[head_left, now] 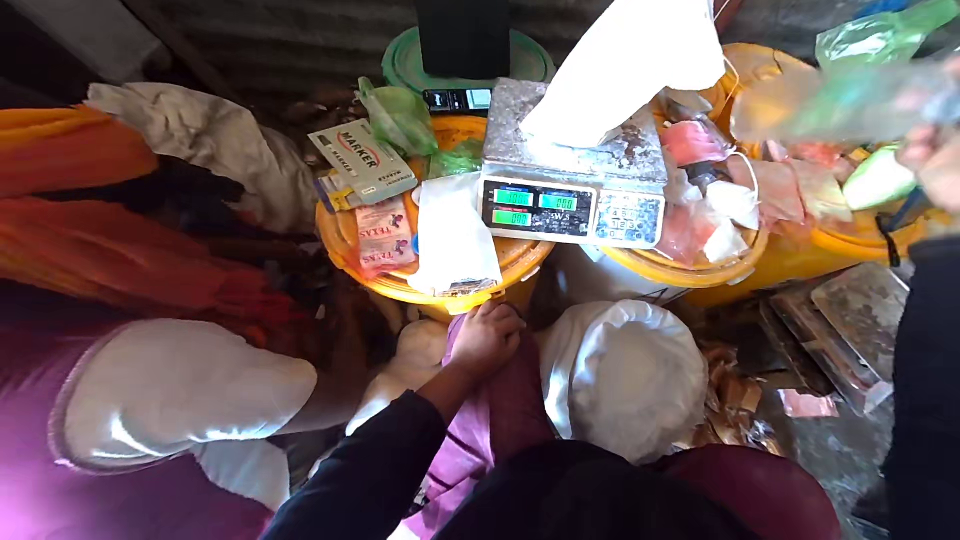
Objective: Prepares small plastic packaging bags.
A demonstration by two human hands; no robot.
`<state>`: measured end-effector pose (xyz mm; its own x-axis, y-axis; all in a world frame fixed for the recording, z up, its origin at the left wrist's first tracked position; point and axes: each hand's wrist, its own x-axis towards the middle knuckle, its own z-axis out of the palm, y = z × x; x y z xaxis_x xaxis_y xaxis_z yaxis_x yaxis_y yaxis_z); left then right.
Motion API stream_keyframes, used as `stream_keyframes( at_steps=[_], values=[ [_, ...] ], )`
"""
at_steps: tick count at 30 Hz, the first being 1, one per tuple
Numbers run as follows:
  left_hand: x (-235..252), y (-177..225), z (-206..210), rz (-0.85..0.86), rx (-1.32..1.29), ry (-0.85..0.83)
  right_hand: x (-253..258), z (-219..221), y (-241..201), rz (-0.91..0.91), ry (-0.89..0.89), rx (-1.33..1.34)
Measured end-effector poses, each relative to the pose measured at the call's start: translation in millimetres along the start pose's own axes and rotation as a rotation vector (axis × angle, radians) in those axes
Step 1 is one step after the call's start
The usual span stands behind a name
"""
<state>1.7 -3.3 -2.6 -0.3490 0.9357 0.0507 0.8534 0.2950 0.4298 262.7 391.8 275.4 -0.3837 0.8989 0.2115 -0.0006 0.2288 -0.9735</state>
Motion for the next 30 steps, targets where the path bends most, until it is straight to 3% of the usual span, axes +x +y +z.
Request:
stream_keyframes(
  at_steps=[3, 7, 11, 14, 17, 21, 23, 26, 30],
  values=[
    [2, 1, -1, 0.005, -0.003, 0.005, -47, -36, 61, 0.101, 0.098, 0.065],
    [4, 4, -3, -0.017, 0.007, -0.033, -110, -47, 150, 0.367, 0.083, -0.093],
    [8, 7, -5, -0.047, 0.021, -0.093, -171, -25, 237, 0.687, -0.134, -0.405],
    [6, 8, -5, -0.055, 0.023, -0.094, -191, -5, 277, 0.772, -0.227, -0.488],
    [6, 5, -2, -0.049, 0.041, -0.063, -168, -2, 239, 0.556, -0.046, -0.229],
    [8, 5, 2, -0.016, 0.058, 0.009, -101, -12, 122, -0.005, 0.080, 0.302],
    [9, 7, 2, -0.014, 0.065, 0.010, -68, -6, 71, -0.216, 0.055, 0.364],
    [8, 9, -2, -0.051, 0.067, -0.043, -25, 35, 7, -0.345, -0.036, 0.273],
    [6, 3, 1, -0.037, 0.070, -0.025, 14, 112, -39, -0.288, -0.102, 0.100]
  ],
)
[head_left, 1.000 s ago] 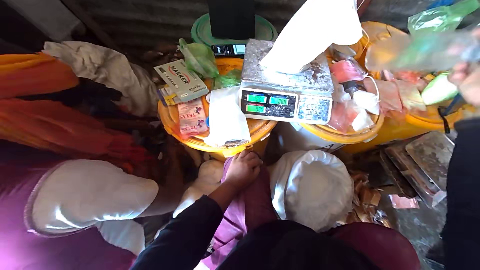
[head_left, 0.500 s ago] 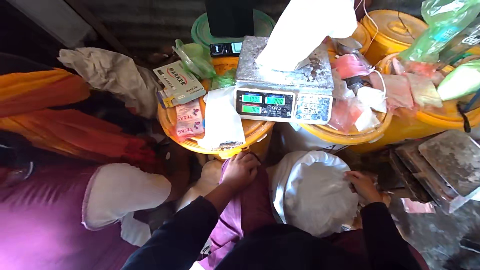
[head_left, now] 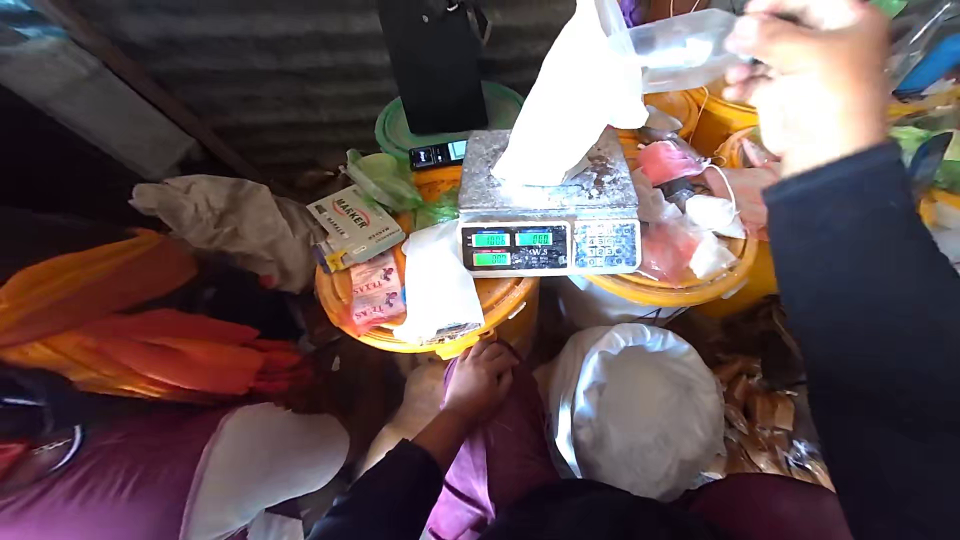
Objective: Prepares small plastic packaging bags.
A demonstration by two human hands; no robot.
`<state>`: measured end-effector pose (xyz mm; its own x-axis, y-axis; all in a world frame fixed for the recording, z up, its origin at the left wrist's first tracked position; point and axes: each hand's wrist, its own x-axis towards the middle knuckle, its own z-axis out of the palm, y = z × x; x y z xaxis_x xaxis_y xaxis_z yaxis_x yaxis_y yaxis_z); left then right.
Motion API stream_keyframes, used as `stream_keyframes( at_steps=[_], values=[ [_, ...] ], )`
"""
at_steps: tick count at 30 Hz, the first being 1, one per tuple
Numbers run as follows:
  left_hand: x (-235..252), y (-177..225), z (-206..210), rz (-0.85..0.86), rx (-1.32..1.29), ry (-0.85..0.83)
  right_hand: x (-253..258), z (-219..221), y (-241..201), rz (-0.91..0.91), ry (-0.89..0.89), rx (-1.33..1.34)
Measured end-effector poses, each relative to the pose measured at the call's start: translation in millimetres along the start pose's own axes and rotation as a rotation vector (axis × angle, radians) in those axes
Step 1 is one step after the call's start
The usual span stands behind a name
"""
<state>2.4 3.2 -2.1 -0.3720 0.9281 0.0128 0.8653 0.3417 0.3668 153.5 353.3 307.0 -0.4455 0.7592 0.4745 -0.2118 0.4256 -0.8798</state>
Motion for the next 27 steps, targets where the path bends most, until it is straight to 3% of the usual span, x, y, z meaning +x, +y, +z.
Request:
stream_keyframes(
  at_steps=[5, 8, 17, 21, 27],
  values=[
    [-1, -1, 0, 0.016, -0.016, 0.014, 31, 62, 27, 0.072, -0.116, -0.341],
    [-2, -2, -1, 0.021, -0.046, 0.023, 37, 80, 52, 0.083, -0.122, -0.396],
    [-2, -4, 5, 0.060, -0.054, 0.088, 4, 22, 53, 0.309, 0.190, 0.196],
    [0, -2, 4, 0.049, -0.043, 0.092, -30, -9, 64, 0.302, 0.359, 0.438],
    [-3, 0, 5, 0.060, -0.017, 0.122, -29, -5, 65, 0.337, 0.373, 0.562]
  ],
)
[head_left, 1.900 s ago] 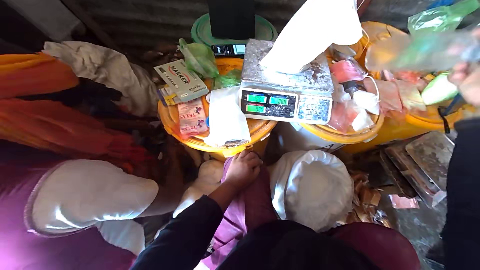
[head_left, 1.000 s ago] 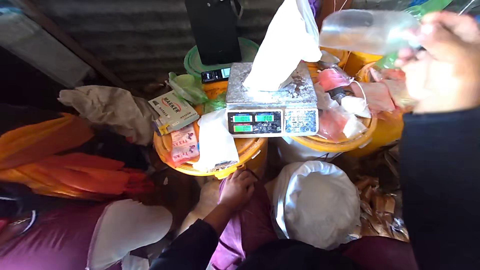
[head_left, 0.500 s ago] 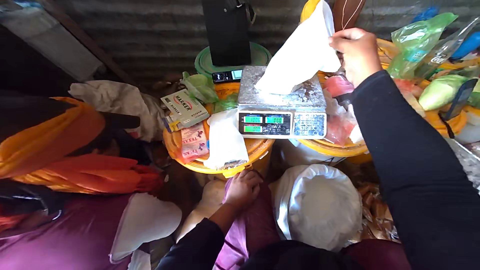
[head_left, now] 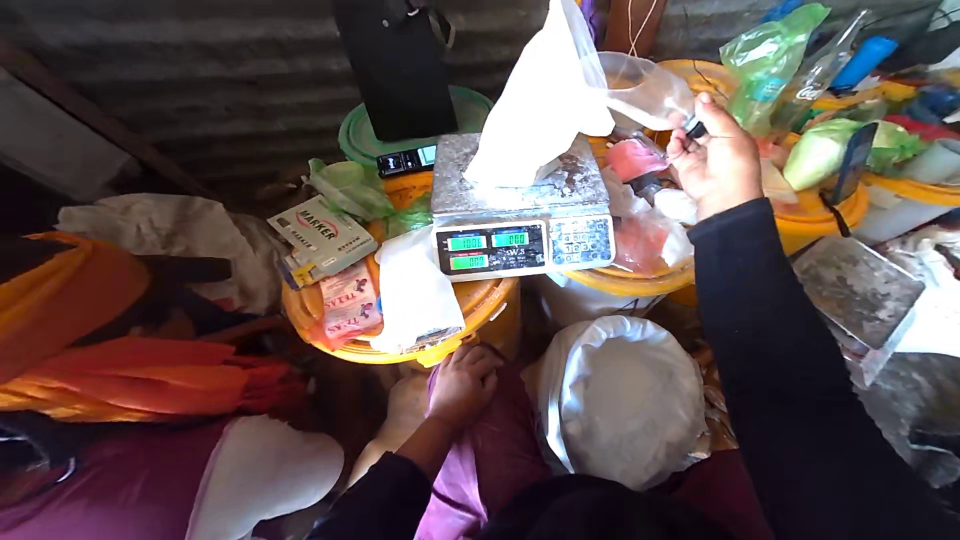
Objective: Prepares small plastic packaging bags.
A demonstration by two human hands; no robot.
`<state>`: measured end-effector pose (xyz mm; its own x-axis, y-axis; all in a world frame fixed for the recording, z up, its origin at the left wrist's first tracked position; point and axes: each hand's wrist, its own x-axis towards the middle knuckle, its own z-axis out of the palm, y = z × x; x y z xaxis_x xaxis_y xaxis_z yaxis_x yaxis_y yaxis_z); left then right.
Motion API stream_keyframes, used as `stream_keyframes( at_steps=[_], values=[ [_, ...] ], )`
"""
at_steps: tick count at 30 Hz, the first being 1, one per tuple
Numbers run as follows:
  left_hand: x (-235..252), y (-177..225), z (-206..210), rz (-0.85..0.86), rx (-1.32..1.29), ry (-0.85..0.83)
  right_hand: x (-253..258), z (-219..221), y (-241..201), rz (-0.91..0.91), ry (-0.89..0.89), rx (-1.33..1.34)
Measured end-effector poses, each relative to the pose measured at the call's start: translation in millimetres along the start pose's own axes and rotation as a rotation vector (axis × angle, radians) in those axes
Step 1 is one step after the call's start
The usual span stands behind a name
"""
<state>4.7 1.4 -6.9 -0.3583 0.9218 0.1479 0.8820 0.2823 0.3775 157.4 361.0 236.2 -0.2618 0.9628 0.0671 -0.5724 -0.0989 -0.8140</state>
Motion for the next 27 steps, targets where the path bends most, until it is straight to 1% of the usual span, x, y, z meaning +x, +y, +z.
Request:
stream_keyframes(
  at_steps=[2, 5, 6, 8, 12, 14, 16, 19, 22, 24, 27],
  values=[
    [0, 0, -1, -0.001, 0.003, 0.010, -2, -6, -8, -0.024, -0.024, -0.023],
    [0, 2, -9, -0.063, -0.012, -0.122, -11, -38, -18, -0.035, -0.045, -0.095],
    [0, 2, -11, -0.081, -0.017, -0.160, -17, -53, -21, -0.039, -0.056, -0.117],
    [1, 3, -14, -0.092, -0.026, -0.179, -30, -89, -26, -0.048, -0.078, -0.209],
    [0, 1, -8, -0.046, -0.044, -0.114, -58, -174, -28, -0.046, -0.109, -0.522],
    [1, 1, -8, -0.043, -0.047, -0.118, -80, -206, -24, 0.003, -0.087, -0.663],
    [3, 3, -9, -0.056, -0.048, -0.140, -104, -226, -16, 0.081, -0.035, -0.786],
    [3, 4, -9, -0.055, -0.036, -0.141, -128, -249, 4, 0.213, -0.029, -0.936],
    [4, 4, -9, -0.062, -0.026, -0.151, -136, -261, 25, 0.272, -0.028, -0.989],
    [4, 5, -9, -0.058, -0.023, -0.141, -136, -258, 30, 0.286, -0.062, -1.053],
    [4, 6, -10, -0.063, -0.015, -0.143, -136, -243, 31, 0.291, -0.188, -1.254]
  ],
)
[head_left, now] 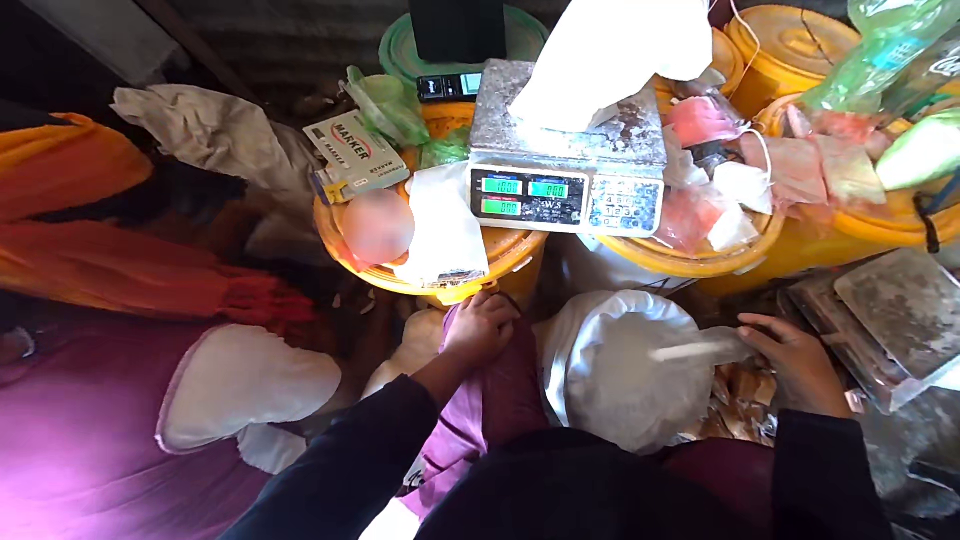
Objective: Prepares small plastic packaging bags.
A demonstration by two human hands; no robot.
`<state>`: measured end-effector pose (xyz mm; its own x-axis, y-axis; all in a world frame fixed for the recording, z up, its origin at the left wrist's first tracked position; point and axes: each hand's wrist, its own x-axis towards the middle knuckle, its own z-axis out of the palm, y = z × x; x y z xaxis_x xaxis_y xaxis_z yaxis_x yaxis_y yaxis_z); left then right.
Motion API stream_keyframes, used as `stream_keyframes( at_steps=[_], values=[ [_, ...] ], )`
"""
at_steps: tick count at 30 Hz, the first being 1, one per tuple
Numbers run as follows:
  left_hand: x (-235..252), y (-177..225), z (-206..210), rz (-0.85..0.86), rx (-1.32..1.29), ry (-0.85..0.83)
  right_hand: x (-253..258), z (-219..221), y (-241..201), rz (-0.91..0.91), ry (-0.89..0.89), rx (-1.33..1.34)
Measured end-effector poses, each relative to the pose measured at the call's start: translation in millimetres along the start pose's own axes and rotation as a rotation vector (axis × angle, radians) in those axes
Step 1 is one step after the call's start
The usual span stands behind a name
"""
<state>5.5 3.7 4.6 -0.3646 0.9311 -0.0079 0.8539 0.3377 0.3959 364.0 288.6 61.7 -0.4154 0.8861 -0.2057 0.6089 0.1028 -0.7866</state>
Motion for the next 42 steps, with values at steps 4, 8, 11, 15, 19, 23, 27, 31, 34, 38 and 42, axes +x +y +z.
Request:
stream_keyframes(
  at_steps=[4, 8, 11, 15, 19, 23, 27, 31, 34, 38, 42],
  values=[
    [0, 1, -2, -0.013, 0.001, -0.019, 2, 6, -21, -0.126, -0.085, -0.231],
    [-1, -1, 0, 0.008, -0.013, 0.018, -1, 8, -34, -0.219, -0.067, -0.303],
    [-1, -1, 0, -0.001, -0.019, 0.001, -3, 18, -35, -0.191, -0.092, -0.332],
    [0, 0, -4, -0.015, -0.012, -0.044, -3, 58, -16, -0.112, -0.240, -0.435],
    [1, 3, -5, -0.047, 0.032, -0.101, -7, 82, -1, -0.012, -0.340, -0.474],
    [2, 16, -12, 0.028, -0.074, -0.144, -31, 52, 4, 0.090, -0.147, -0.461],
    [50, 54, -54, 0.323, -0.195, 0.346, -54, 7, 58, -0.061, 0.016, -0.316],
    [150, 96, -160, 0.111, -0.287, 0.630, -92, -1, 124, -0.279, 0.125, -0.328],
    [207, 126, -224, -0.013, -0.230, 0.538, -116, 7, 130, -0.025, 0.208, -0.401],
    [213, 150, -255, 0.025, -0.101, 0.362, -110, 18, 119, 0.118, 0.126, -0.382],
    [140, 133, -195, 0.159, -0.090, 0.464, -57, 53, 83, 0.048, -0.412, -0.308]
  ],
)
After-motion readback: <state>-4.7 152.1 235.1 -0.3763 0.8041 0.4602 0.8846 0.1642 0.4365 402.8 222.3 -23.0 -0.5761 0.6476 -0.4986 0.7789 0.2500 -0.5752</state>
